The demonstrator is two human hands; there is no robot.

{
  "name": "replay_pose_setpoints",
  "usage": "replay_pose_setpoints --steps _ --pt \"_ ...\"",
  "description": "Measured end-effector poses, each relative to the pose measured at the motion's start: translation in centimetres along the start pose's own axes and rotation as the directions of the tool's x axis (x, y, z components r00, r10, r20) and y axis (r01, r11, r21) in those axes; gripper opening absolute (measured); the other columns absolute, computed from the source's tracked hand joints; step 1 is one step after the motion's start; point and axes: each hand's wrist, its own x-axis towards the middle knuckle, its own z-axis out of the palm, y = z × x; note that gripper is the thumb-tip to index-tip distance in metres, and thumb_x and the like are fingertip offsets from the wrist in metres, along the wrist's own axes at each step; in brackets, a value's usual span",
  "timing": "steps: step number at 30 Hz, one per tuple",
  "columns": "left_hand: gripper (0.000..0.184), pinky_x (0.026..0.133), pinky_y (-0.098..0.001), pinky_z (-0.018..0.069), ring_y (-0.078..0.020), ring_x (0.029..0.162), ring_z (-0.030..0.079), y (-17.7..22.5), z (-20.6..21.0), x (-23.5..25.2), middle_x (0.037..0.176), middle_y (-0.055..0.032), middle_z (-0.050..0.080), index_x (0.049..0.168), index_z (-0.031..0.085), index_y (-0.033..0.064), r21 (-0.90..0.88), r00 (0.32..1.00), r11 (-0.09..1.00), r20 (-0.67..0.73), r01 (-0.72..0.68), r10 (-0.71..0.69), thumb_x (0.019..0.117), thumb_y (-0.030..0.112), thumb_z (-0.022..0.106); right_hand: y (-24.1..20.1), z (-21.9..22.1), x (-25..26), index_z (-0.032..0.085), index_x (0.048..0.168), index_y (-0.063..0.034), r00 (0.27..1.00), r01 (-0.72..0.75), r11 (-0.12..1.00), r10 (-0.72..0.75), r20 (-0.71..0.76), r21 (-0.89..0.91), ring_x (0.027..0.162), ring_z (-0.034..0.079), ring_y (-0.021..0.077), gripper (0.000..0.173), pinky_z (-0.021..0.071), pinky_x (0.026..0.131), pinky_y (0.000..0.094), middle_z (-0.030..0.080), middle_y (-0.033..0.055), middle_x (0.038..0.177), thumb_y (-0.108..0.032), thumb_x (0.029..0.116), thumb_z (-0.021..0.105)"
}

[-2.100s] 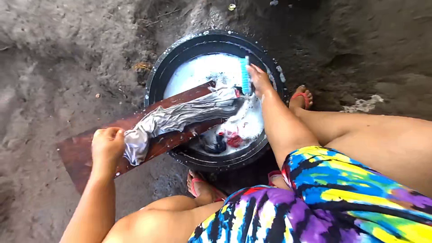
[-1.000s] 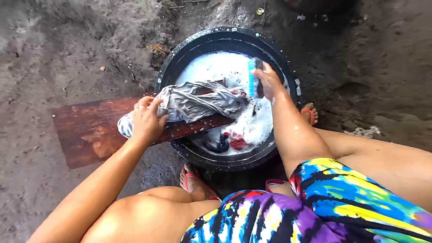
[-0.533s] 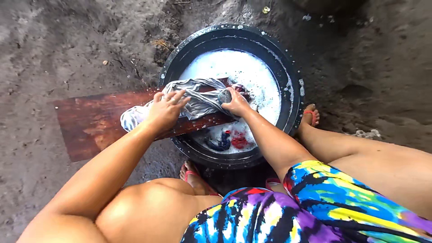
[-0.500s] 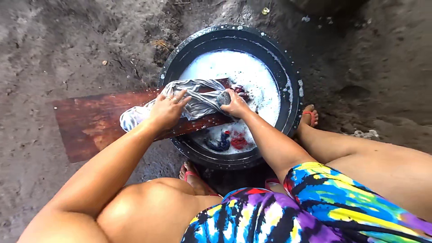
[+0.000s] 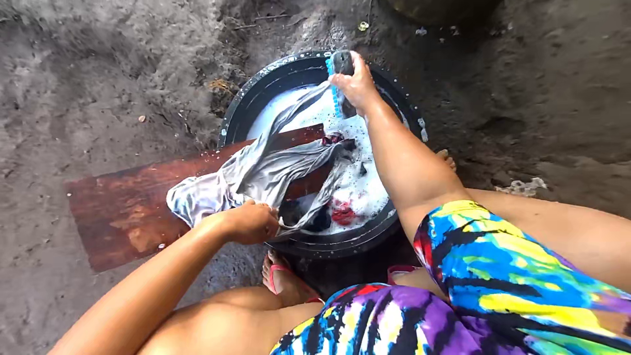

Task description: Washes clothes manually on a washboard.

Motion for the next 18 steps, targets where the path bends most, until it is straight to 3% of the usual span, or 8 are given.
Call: replay_pose_setpoints --steps 2,4,6,8,11,13,16,18 --pt "0.013 0.098 -0.0652 0.0440 -0.0371 0.118 0.061 -1.0 0.5 0.4 0.122 -0.0146 0.069 0.103 0.078 0.0106 -0.025 0.961 0.999 -0.273 0.033 -0.038 0.0952 0.018 0.071 1.7 0.4 -1.5 0.039 0.156 -0.0067 0.993 -0.076 0.995 0.081 0.090 -0.058 0.135 0.051 0.0382 0.082 0.0476 0.109 0.0540 0.048 0.0278 0.149 -0.020 0.0859 0.080" --pt "0.020 0.100 -0.0679 0.0439 -0.0421 0.123 0.058 -2.5 0.4 0.8 0.130 -0.0181 0.065 0.113 0.076 0.0089 -0.040 0.809 0.985 -0.566 0.166 -0.159 0.0949 0.019 0.073 4.1 1.2 -3.4 0.045 0.152 -0.0068 0.961 -0.111 0.978 0.151 0.231 -0.175 0.131 0.056 0.0394 0.075 0.0490 0.107 0.0582 0.053 0.0271 0.144 -0.021 0.0869 0.080" --pt "0.032 0.099 -0.0714 0.0424 -0.0494 0.127 0.055 -4.0 -0.2 0.4 0.136 -0.0247 0.061 0.124 0.071 0.0066 -0.104 0.628 0.918 -0.699 0.383 -0.341 0.0959 0.022 0.071 6.3 2.2 -5.3 0.050 0.149 -0.0069 0.913 -0.085 0.929 0.218 0.344 -0.361 0.132 0.052 0.0433 0.074 0.0444 0.108 0.0635 0.052 0.0291 0.144 -0.025 0.0846 0.082" --pt "0.048 0.097 -0.0738 0.0410 -0.0545 0.128 0.051 -5.2 -0.6 -0.5 0.135 -0.0309 0.057 0.129 0.065 0.0009 -0.172 0.520 0.799 -0.678 0.576 -0.520 0.0926 0.030 0.075 7.6 2.9 -6.6 0.051 0.148 -0.0090 0.879 -0.026 0.852 0.269 0.394 -0.524 0.131 0.054 0.0440 0.073 0.0434 0.107 0.0668 0.056 0.0278 0.140 -0.029 0.0846 0.082" --pt "0.028 0.091 -0.0709 0.0446 -0.0508 0.117 0.058 -5.7 -1.0 -2.0 0.117 -0.0292 0.064 0.111 0.066 -0.0036 -0.201 0.580 0.779 -0.564 0.594 -0.588 0.0948 0.019 0.068 6.5 1.6 -6.9 0.051 0.147 -0.0098 0.851 -0.030 0.838 0.307 0.427 -0.544 0.124 0.061 0.0403 0.066 0.0457 0.105 0.0657 0.064 0.0234 0.132 -0.028 0.0888 0.077" --pt "0.021 0.085 -0.0718 0.0482 -0.0483 0.104 0.065 -5.5 -2.2 -3.6 0.106 -0.0278 0.067 0.112 0.064 -0.0031 -0.383 0.584 0.765 -0.496 0.517 -0.643 0.0984 0.013 0.061 4.3 -0.5 -6.2 0.052 0.147 -0.0091 0.844 -0.068 0.899 0.282 0.455 -0.432 0.117 0.064 0.0365 0.060 0.0497 0.102 0.0606 0.064 0.0223 0.130 -0.023 0.0922 0.074" --pt "0.036 0.088 -0.0760 0.0444 -0.0545 0.107 0.061 -6.6 -3.2 -6.5 0.112 -0.0368 0.062 0.128 0.056 -0.0042 -0.750 0.287 0.531 -0.448 0.395 -0.847 0.1032 0.022 0.054 2.6 -3.6 -4.3 0.044 0.153 -0.0071 0.943 -0.093 0.987 0.129 0.306 -0.131 0.121 0.063 0.0269 0.064 0.0535 0.103 0.0475 0.060 0.0184 0.139 -0.021 0.0963 0.069" --pt "0.043 0.095 -0.0741 0.0427 -0.0529 0.117 0.058 -7.5 -3.0 -7.7 0.123 -0.0366 0.060 0.135 0.053 -0.0039 -0.820 0.092 0.467 -0.464 0.330 -0.881 0.1060 0.028 0.049 3.5 -4.8 -2.7 0.035 0.159 -0.0090 0.990 -0.064 0.997 0.058 0.128 0.043 0.131 0.059 0.0220 0.071 0.0513 0.108 0.0409 0.054 0.0154 0.149 -0.021 0.0971 0.068"
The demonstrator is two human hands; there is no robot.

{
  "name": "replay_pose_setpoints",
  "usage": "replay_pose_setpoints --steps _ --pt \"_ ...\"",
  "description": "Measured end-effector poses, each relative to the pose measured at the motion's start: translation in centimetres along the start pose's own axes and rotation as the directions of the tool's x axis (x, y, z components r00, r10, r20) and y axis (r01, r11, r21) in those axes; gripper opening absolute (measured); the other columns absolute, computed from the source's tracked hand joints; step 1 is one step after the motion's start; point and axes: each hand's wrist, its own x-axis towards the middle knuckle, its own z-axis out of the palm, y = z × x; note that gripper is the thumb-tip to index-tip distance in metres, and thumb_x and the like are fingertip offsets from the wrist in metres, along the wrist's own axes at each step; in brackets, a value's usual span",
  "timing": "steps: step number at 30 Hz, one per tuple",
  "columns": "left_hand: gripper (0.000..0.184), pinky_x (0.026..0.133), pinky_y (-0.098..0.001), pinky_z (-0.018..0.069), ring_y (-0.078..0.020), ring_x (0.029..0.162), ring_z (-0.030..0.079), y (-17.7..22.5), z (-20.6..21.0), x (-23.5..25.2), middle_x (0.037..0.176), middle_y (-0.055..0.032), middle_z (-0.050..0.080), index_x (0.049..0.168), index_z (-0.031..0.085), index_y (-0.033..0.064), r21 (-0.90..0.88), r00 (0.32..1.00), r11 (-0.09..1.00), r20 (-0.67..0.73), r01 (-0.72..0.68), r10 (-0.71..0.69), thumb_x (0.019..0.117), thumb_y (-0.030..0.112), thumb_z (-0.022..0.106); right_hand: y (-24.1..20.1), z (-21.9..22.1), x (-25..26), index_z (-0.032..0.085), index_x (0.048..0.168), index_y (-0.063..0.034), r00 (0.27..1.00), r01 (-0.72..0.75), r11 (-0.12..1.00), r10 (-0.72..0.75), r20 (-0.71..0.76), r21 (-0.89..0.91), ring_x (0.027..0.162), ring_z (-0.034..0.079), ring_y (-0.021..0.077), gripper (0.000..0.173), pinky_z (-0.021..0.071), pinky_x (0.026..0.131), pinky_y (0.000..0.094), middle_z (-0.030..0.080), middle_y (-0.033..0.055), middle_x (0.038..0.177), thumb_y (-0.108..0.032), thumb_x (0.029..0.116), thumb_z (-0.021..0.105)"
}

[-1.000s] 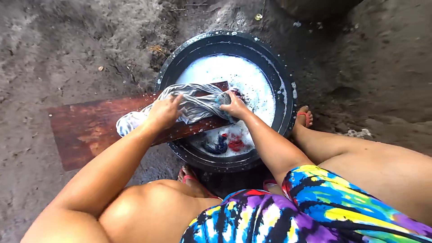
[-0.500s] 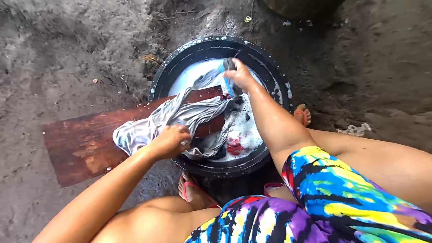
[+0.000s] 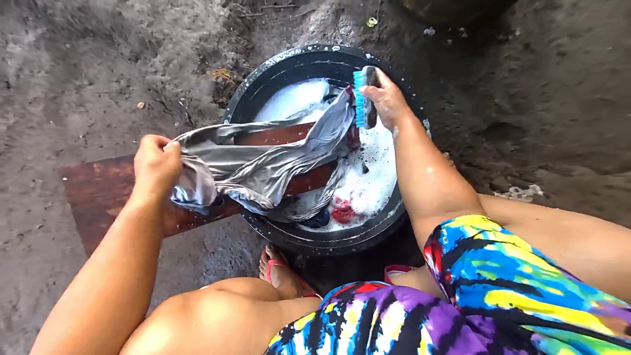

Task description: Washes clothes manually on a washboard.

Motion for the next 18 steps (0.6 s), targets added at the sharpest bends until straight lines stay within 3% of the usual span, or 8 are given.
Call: replay_pose_setpoints --steps 3,5,6,9,11,14,16,18 --pt "0.051 0.107 -0.0763 0.0320 -0.0548 0.137 0.042 -1.1 0.6 -1.3 0.147 -0.0347 0.046 0.144 0.050 -0.0024 0.085 0.976 0.977 -0.075 -0.198 0.204 0.1025 0.027 0.057 4.5 -1.3 -0.3 0.027 0.164 -0.0132 0.973 -0.078 0.993 0.096 -0.211 0.092 0.139 0.052 0.0243 0.077 0.0469 0.113 0.0454 0.048 0.0145 0.157 -0.027 0.0991 0.067" --pt "0.054 0.109 -0.0778 0.0262 -0.0548 0.142 0.036 -1.8 2.6 -2.6 0.153 -0.0293 0.044 0.141 0.059 0.0073 0.231 0.867 0.839 0.049 -0.492 0.495 0.0934 0.029 0.072 9.0 -1.0 -2.8 0.033 0.162 -0.0152 0.941 -0.158 0.952 0.226 -0.253 0.261 0.140 0.050 0.0229 0.067 0.0455 0.113 0.0477 0.048 0.0108 0.157 -0.034 0.1031 0.059" --pt "0.052 0.109 -0.0773 0.0268 -0.0533 0.142 0.038 -2.3 3.7 -2.8 0.152 -0.0262 0.047 0.137 0.065 0.0126 0.296 0.789 0.734 0.148 -0.611 0.596 0.0907 0.033 0.078 10.9 -0.3 -4.3 0.044 0.155 -0.0146 0.921 -0.190 0.908 0.296 -0.251 0.373 0.129 0.058 0.0216 0.057 0.0515 0.105 0.0476 0.057 0.0098 0.146 -0.039 0.1041 0.054" --pt "0.038 0.106 -0.0727 0.0348 -0.0468 0.132 0.051 -3.5 5.5 -2.5 0.131 -0.0198 0.064 0.114 0.073 0.0111 0.424 0.697 0.557 0.355 -0.714 0.623 0.0912 0.041 0.077 12.0 4.1 -7.2 0.055 0.132 -0.0121 0.938 -0.284 0.692 0.343 0.045 0.664 0.089 0.068 0.0188 0.047 0.0597 0.075 0.0409 0.069 0.0082 0.105 -0.047 0.1049 0.037" --pt "0.029 0.105 -0.0707 0.0363 -0.0447 0.124 0.057 -4.1 5.8 -2.4 0.117 -0.0191 0.069 0.100 0.072 0.0061 0.458 0.692 0.522 0.401 -0.719 0.601 0.0951 0.034 0.073 8.8 9.5 -7.9 0.051 0.134 -0.0098 0.952 -0.302 0.654 0.174 0.251 0.693 0.089 0.070 0.0191 0.048 0.0602 0.076 0.0370 0.070 0.0099 0.108 -0.043 0.1056 0.031" --pt "0.022 0.100 -0.0671 0.0407 -0.0398 0.105 0.065 -5.1 5.7 -2.2 0.097 -0.0157 0.070 0.084 0.070 0.0067 0.430 0.622 0.458 0.426 -0.778 0.657 0.0931 0.027 0.073 2.2 20.5 -10.5 0.053 0.147 -0.0005 0.943 0.116 0.972 -0.172 0.286 0.203 0.117 0.067 0.0210 0.046 0.0549 0.103 0.0399 0.067 0.0176 0.133 -0.010 0.1025 0.054" --pt "0.023 0.095 -0.0673 0.0416 -0.0393 0.097 0.066 -6.5 5.4 -1.8 0.087 -0.0153 0.068 0.076 0.065 0.0060 0.365 0.569 0.448 0.379 -0.816 0.729 0.0912 0.023 0.069 -0.4 25.0 -13.5 0.051 0.153 -0.0132 0.863 0.445 0.836 -0.305 0.402 -0.321 0.126 0.060 0.0335 0.070 0.0514 0.102 0.0543 0.063 0.0202 0.135 -0.023 0.0882 0.075" --pt "0.023 0.093 -0.0691 0.0414 -0.0418 0.094 0.066 -8.1 4.6 -1.9 0.085 -0.0174 0.067 0.074 0.063 0.0035 0.309 0.537 0.449 0.327 -0.838 0.777 0.0897 0.021 0.067 0.5 24.4 -13.6 0.054 0.152 -0.0174 0.823 0.552 0.704 -0.374 0.427 -0.447 0.122 0.063 0.0385 0.072 0.0534 0.096 0.0576 0.067 0.0211 0.130 -0.029 0.0850 0.079"
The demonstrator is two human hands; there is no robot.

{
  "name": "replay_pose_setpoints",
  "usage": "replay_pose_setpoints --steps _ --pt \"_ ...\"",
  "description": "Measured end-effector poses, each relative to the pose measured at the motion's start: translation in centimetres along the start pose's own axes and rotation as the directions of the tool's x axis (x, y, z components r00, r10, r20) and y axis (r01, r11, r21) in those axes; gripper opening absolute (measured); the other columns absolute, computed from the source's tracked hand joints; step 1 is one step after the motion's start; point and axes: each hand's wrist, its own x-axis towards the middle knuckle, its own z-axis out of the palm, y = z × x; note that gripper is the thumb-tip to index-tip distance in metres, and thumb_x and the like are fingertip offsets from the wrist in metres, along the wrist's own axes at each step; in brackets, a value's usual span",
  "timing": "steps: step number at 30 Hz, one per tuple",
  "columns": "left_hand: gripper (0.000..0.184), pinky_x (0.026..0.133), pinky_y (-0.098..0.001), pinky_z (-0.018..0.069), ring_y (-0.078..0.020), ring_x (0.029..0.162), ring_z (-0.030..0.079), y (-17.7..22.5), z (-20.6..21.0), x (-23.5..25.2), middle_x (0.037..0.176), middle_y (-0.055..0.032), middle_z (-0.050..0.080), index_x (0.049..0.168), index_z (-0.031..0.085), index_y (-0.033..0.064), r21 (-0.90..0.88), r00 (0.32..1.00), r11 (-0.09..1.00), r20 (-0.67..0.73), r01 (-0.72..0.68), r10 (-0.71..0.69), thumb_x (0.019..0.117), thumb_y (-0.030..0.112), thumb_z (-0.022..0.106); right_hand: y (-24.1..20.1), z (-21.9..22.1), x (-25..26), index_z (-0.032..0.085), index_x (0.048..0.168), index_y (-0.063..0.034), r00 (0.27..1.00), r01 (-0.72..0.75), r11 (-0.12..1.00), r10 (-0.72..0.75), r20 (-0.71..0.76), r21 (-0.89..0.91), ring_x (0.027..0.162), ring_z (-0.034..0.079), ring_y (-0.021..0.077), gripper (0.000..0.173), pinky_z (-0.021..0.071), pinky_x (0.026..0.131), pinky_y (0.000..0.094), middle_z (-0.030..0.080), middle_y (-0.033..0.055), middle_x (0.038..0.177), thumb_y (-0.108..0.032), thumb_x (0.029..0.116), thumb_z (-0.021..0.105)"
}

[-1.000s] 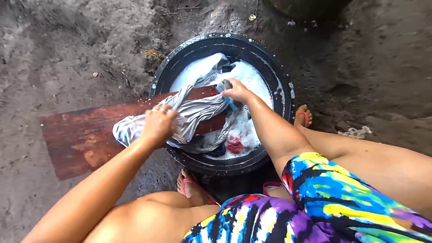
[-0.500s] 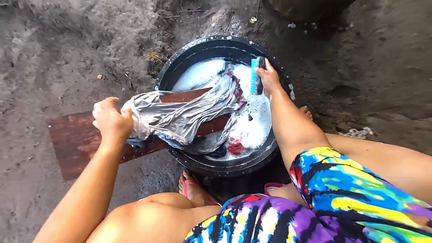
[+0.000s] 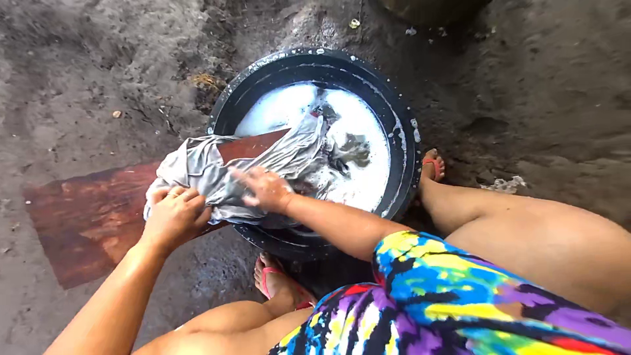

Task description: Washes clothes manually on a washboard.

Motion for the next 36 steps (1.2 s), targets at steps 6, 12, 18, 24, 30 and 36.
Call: replay_pose_setpoints --steps 6,12,18,24,30,36 --pt "0.019 0.091 -0.0652 0.0416 -0.0392 0.094 0.065 0.4 0.0 0.0 0.083 -0.0144 0.067 0.070 0.063 0.0060 0.037 1.000 0.999 0.015 0.024 -0.025 0.0850 0.016 0.070 16.2 -6.5 0.4 0.031 0.163 -0.0161 0.731 -0.672 0.740 0.660 -0.176 -0.019 0.134 0.051 0.0487 0.075 0.0443 0.107 0.0644 0.046 0.0300 0.151 -0.047 0.1009 0.059" --pt "0.021 0.091 -0.0654 0.0416 -0.0390 0.096 0.065 -0.1 0.6 0.3 0.082 -0.0133 0.066 0.069 0.063 0.0066 0.033 0.999 0.999 0.041 0.025 -0.026 0.0846 0.018 0.071 -2.4 0.9 -0.6 0.045 0.157 -0.0207 0.973 -0.230 0.973 0.230 0.003 0.025 0.117 0.063 0.0415 0.072 0.0546 0.091 0.0583 0.063 0.0243 0.130 -0.044 0.0949 0.071" --pt "0.018 0.096 -0.0678 0.0402 -0.0439 0.103 0.064 0.8 0.0 0.0 0.094 -0.0196 0.069 0.079 0.065 0.0029 0.015 0.998 0.998 0.012 0.057 -0.057 0.0842 0.018 0.073 12.0 -5.4 -1.6 0.037 0.161 -0.0161 0.835 -0.547 0.837 0.546 -0.062 0.008 0.123 0.060 0.0482 0.070 0.0509 0.097 0.0642 0.054 0.0302 0.143 -0.044 0.1009 0.060" --pt "0.040 0.101 -0.0719 0.0390 -0.0430 0.120 0.061 3.8 -0.2 0.4 0.121 -0.0188 0.069 0.113 0.077 0.0144 -0.068 0.971 0.980 0.139 -0.189 0.197 0.0796 0.035 0.087 19.3 -11.8 -1.1 0.043 0.155 -0.0101 0.548 -0.672 0.478 0.835 -0.054 0.566 0.141 0.041 0.0466 0.079 0.0408 0.112 0.0619 0.039 0.0305 0.156 -0.044 0.0917 0.076" --pt "0.004 0.103 -0.0664 0.0399 -0.0320 0.121 0.063 3.8 -0.4 1.0 0.112 -0.0075 0.073 0.088 0.075 0.0126 -0.227 0.958 0.950 0.142 -0.214 0.250 0.0848 0.012 0.078 17.4 -12.4 2.4 0.046 0.151 -0.0059 0.651 -0.571 0.505 0.759 -0.018 0.648 0.130 0.058 0.0320 0.062 0.0473 0.109 0.0534 0.059 0.0206 0.142 -0.028 0.0984 0.070" --pt "0.011 0.066 -0.0361 0.0491 -0.0108 0.067 0.057 4.4 -5.0 0.4 0.072 0.0023 0.060 0.088 0.066 0.0120 -0.532 0.794 0.822 0.581 0.204 0.179 0.0913 0.016 0.076 15.5 -21.3 -5.1 0.056 0.144 -0.0094 0.654 -0.740 0.553 0.726 0.214 0.384 0.117 0.064 0.0299 0.051 0.0512 0.101 0.0529 0.065 0.0177 0.132 -0.037 0.1017 0.063"
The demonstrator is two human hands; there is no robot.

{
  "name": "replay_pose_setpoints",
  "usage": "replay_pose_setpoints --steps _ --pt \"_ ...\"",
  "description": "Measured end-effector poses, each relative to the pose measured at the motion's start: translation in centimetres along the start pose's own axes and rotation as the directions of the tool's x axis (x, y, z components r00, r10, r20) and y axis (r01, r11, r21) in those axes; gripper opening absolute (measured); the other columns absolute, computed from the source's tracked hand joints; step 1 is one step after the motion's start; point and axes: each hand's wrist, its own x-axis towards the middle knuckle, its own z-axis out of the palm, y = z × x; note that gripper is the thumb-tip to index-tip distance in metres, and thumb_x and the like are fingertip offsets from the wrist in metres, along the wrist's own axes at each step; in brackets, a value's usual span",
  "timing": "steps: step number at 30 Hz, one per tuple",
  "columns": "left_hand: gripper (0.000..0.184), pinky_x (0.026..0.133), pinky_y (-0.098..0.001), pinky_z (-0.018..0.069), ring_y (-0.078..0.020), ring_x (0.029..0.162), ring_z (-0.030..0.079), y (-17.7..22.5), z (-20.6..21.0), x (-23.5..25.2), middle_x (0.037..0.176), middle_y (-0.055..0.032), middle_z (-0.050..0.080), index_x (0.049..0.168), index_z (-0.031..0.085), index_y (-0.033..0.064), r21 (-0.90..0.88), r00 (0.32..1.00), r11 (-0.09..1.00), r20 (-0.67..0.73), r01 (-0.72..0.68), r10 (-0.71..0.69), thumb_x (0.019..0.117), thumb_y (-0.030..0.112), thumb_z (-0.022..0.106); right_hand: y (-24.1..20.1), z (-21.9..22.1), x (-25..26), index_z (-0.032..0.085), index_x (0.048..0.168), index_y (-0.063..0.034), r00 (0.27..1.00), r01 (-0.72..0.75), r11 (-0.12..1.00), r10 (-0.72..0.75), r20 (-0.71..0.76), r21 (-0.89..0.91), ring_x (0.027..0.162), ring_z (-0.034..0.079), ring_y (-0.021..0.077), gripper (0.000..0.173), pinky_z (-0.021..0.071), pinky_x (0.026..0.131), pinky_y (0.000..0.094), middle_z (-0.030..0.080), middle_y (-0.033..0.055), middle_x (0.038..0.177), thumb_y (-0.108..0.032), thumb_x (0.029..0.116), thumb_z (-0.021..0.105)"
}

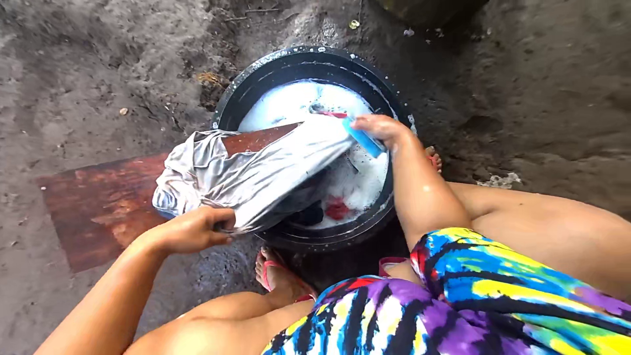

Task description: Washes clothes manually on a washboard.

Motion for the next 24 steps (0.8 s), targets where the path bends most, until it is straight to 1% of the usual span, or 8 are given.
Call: replay_pose_setpoints --steps 3,6,9,11,14,18,20,24 --pt "0.014 0.075 -0.0420 0.0545 -0.0152 0.079 0.065 0.4 0.4 0.8 0.086 -0.0025 0.068 0.102 0.070 0.0102 0.009 0.995 0.995 0.022 0.102 -0.102 0.0959 0.022 0.074 3.8 -1.2 -0.7 0.061 0.137 -0.0027 0.989 -0.148 0.973 0.147 -0.015 -0.178 0.118 0.063 0.0375 0.048 0.0476 0.103 0.0595 0.065 0.0244 0.129 -0.033 0.1005 0.067" --pt "0.029 0.098 -0.0621 0.0515 -0.0359 0.114 0.066 -0.6 1.2 2.5 0.121 -0.0169 0.069 0.118 0.072 0.0044 0.234 0.927 0.972 -0.370 0.023 0.067 0.0913 0.013 0.077 6.5 0.9 0.9 0.052 0.147 -0.0024 0.923 -0.143 0.986 0.103 -0.372 -0.082 0.133 0.053 0.0465 0.065 0.0397 0.111 0.0652 0.056 0.0315 0.141 -0.038 0.0963 0.072" --pt "0.042 0.101 -0.0717 0.0419 -0.0499 0.127 0.054 -1.8 1.0 3.4 0.135 -0.0239 0.061 0.124 0.070 0.0057 0.398 0.825 0.885 -0.565 0.240 0.031 0.0877 0.022 0.083 7.6 5.4 1.4 0.034 0.159 -0.0037 0.851 -0.195 0.977 0.125 -0.510 -0.086 0.138 0.044 0.0540 0.079 0.0397 0.112 0.0658 0.039 0.0383 0.152 -0.044 0.0986 0.065" --pt "0.040 0.097 -0.0722 0.0419 -0.0508 0.125 0.054 -2.6 1.0 3.6 0.130 -0.0252 0.062 0.118 0.071 0.0052 0.433 0.807 0.829 -0.589 0.355 -0.038 0.0891 0.030 0.082 5.9 9.5 0.9 0.033 0.160 -0.0036 0.875 -0.138 0.981 0.057 -0.481 -0.136 0.134 0.047 0.0558 0.078 0.0439 0.108 0.0656 0.039 0.0389 0.152 -0.042 0.0991 0.065" --pt "0.027 0.093 -0.0700 0.0440 -0.0489 0.118 0.059 -3.6 1.5 4.0 0.114 -0.0240 0.067 0.102 0.071 0.0027 0.481 0.817 0.793 -0.575 0.373 -0.035 0.0949 0.028 0.074 0.9 18.5 -2.3 0.037 0.159 -0.0084 0.910 0.205 0.921 -0.304 -0.282 -0.330 0.127 0.056 0.0501 0.078 0.0510 0.100 0.0627 0.046 0.0341 0.148 -0.042 0.0958 0.068" --pt "0.015 0.090 -0.0696 0.0445 -0.0484 0.111 0.062 -4.0 0.9 3.6 0.103 -0.0226 0.069 0.089 0.070 0.0013 0.506 0.827 0.804 -0.562 0.313 0.032 0.0937 0.016 0.071 -2.2 26.2 -6.3 0.053 0.152 -0.0172 0.758 0.618 0.668 -0.647 0.086 -0.415 0.118 0.063 0.0432 0.069 0.0543 0.092 0.0588 0.063 0.0258 0.130 -0.043 0.0911 0.075" --pt "0.015 0.090 -0.0713 0.0426 -0.0499 0.109 0.062 -4.3 1.3 3.2 0.100 -0.0237 0.069 0.086 0.068 -0.0002 0.497 0.827 0.821 -0.560 0.282 0.056 0.0925 0.013 0.070 0.3 23.6 -3.7 0.058 0.148 -0.0130 0.767 0.570 0.697 -0.642 -0.023 -0.436 0.119 0.064 0.0441 0.064 0.0541 0.094 0.0590 0.066 0.0264 0.129 -0.038 0.0915 0.073" --pt "0.017 0.092 -0.0683 0.0420 -0.0477 0.107 0.062 -4.2 1.4 3.4 0.097 -0.0218 0.068 0.083 0.067 0.0016 0.501 0.823 0.805 -0.567 0.318 0.028 0.0915 0.016 0.070 4.2 14.7 3.7 0.034 0.162 -0.0122 0.917 0.101 0.897 -0.251 -0.309 -0.431 0.131 0.053 0.0502 0.075 0.0451 0.105 0.0647 0.051 0.0318 0.146 -0.047 0.1001 0.060"
